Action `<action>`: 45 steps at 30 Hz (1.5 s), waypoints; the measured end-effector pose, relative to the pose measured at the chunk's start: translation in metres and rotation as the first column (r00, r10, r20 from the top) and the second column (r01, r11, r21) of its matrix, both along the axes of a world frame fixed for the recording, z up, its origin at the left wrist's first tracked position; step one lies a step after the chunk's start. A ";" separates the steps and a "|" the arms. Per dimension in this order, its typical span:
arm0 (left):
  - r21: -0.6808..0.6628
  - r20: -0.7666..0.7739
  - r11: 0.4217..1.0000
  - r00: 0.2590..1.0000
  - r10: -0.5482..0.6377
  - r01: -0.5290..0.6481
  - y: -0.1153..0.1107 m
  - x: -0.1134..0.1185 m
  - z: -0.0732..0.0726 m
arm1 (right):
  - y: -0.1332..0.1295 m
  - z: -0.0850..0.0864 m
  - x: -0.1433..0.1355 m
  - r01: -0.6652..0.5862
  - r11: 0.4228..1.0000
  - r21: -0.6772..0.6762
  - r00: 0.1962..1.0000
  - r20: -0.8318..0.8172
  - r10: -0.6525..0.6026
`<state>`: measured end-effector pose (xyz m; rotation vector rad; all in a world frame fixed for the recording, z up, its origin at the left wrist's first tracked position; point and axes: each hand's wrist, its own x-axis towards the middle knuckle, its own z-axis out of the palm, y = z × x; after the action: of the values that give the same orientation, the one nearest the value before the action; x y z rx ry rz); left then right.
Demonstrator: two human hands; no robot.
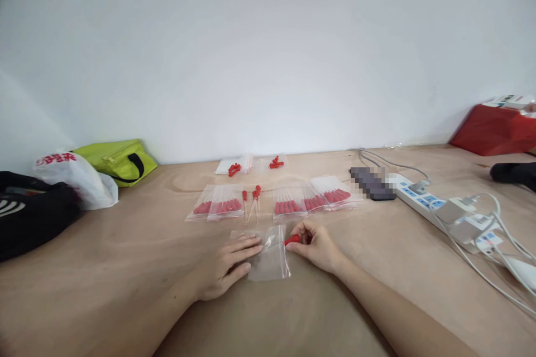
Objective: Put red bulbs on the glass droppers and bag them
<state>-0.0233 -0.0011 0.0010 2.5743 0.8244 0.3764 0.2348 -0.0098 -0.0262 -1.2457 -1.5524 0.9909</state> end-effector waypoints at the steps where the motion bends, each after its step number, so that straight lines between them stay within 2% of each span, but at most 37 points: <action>1: -0.003 -0.008 1.000 1.000 0.005 -0.005 0.000 0.000 0.000 | 0.000 0.001 0.001 0.006 1.000 -0.002 1.000 -0.004 -0.006; 5: 0.004 -0.014 0.999 0.999 0.051 -0.051 0.001 0.002 -0.002 | 0.002 0.001 0.001 0.008 1.000 -0.007 1.000 -0.019 -0.008; 11: 0.015 -0.010 0.995 0.995 0.095 -0.095 0.002 0.007 -0.005 | -0.002 0.000 -0.010 -0.036 0.999 -0.011 0.998 0.046 0.036; 14: 0.011 -0.018 0.995 0.995 0.101 -0.101 0.001 0.007 -0.002 | -0.005 0.001 -0.016 -0.057 0.996 0.061 0.996 0.070 0.053; 16: 0.012 -0.018 0.995 0.995 0.099 -0.098 0.000 0.007 -0.002 | -0.008 0.002 -0.019 -0.104 0.991 0.087 0.994 0.022 0.102; 20: 0.015 -0.017 0.995 0.995 0.102 -0.102 0.000 0.007 -0.003 | -0.015 0.002 -0.026 -0.290 0.951 -0.103 0.940 -0.216 0.263; 23: 0.020 0.003 0.995 0.996 0.095 -0.095 0.001 0.007 -0.004 | -0.016 0.002 -0.028 -0.359 0.925 -0.123 0.904 -0.293 0.312; 26: 0.018 0.036 0.997 0.996 0.078 -0.079 0.001 0.006 -0.002 | -0.011 0.001 -0.023 -0.350 0.930 -0.115 0.909 -0.282 0.308; 32: 0.001 0.087 0.996 0.992 0.091 -0.091 0.002 -0.003 0.001 | 0.006 -0.007 0.000 -0.240 0.961 -0.138 0.950 -0.234 0.204; 34: -0.005 0.088 0.997 0.993 0.083 -0.082 0.004 -0.004 0.000 | 0.007 -0.004 0.005 -0.257 0.959 -0.119 0.958 -0.165 0.236; 36: -0.014 0.095 0.997 0.993 0.077 -0.076 0.005 -0.005 0.000 | 0.006 0.002 0.007 -0.324 0.942 -0.084 0.946 -0.062 0.319; 39: -0.022 0.110 0.997 0.991 0.075 -0.073 0.005 -0.005 0.000 | 0.003 0.015 0.011 -0.457 0.887 -0.066 0.887 0.034 0.460; 42: -0.028 0.122 0.997 0.989 0.079 -0.076 0.004 -0.004 0.002 | 0.004 0.018 0.015 -0.501 0.862 -0.077 0.865 0.006 0.503; 45: -0.024 0.120 0.997 0.990 0.077 -0.075 0.004 -0.004 0.004 | 0.008 0.007 0.014 -0.443 0.888 -0.127 0.895 -0.119 0.430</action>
<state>-0.0276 0.0027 0.0046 2.4795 0.8800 0.5382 0.2490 -0.0022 -0.0187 -0.9493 -1.7547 1.4560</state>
